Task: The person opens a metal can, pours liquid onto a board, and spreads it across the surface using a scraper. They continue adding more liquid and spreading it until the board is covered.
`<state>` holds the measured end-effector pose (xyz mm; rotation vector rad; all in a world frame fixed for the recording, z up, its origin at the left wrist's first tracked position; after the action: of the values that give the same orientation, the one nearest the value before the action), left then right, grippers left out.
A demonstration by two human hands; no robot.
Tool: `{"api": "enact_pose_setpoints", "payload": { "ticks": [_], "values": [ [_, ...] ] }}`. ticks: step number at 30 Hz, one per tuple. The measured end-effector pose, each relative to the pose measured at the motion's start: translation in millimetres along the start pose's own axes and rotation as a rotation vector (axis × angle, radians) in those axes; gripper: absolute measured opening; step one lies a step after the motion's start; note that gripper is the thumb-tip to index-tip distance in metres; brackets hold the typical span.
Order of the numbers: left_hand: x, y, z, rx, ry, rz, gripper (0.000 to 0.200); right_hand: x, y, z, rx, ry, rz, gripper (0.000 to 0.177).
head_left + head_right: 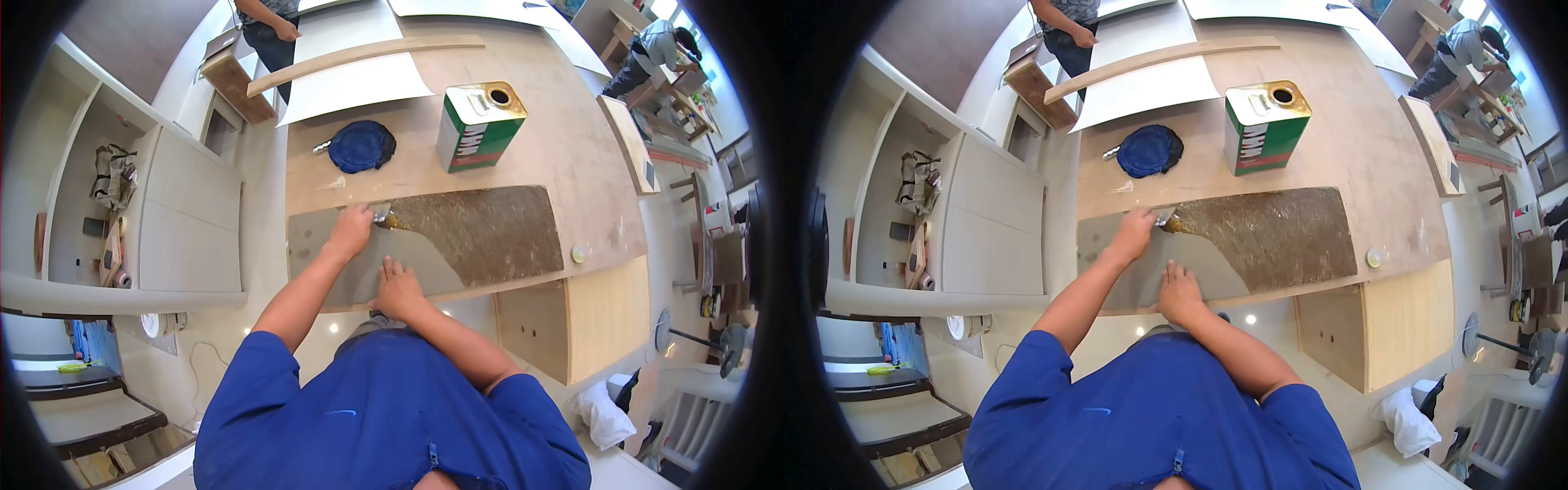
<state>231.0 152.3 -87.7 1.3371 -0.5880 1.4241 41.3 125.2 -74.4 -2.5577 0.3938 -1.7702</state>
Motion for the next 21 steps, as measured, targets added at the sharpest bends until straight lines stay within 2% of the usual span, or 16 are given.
{"api": "enact_pose_setpoints", "payload": {
  "ticks": [3, 6, 9, 12, 18, 21],
  "values": [
    [-1, 12, 9, 0.022, -0.009, 0.02, 0.017, 1, -1, -1, -0.002, -0.004, -0.005, 0.09],
    [8, 28, 7, -0.013, -0.112, -0.008, 0.025, 0, 2, 1, -0.008, 0.013, 0.018, 0.091],
    [8, 31, 13, -0.054, -0.029, -0.069, 0.017, -2, -1, 0, -0.019, 0.04, 0.047, 0.091],
    [-6, 32, 28, 0.029, -0.079, 0.009, 0.018, 1, -2, -1, -0.028, 0.045, 0.046, 0.09],
    [-7, 66, 34, -0.076, -0.129, -0.042, 0.018, 1, -3, -2, -0.046, 0.074, 0.061, 0.089],
    [-14, 54, 47, -0.053, -0.06, -0.011, 0.018, -5, -5, -2, -0.058, 0.079, 0.068, 0.09]
  ]
}}
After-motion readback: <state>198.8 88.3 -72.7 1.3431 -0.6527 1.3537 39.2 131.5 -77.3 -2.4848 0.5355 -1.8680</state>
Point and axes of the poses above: each hand's wrist, its own z-axis towards the middle knuckle, its own x-axis out of the back of the hand, y = z × x, the point moved 2 cm from there along z, towards the middle knuckle, and after that the axes turned 3 degrees about y, right-handed, at the moved point
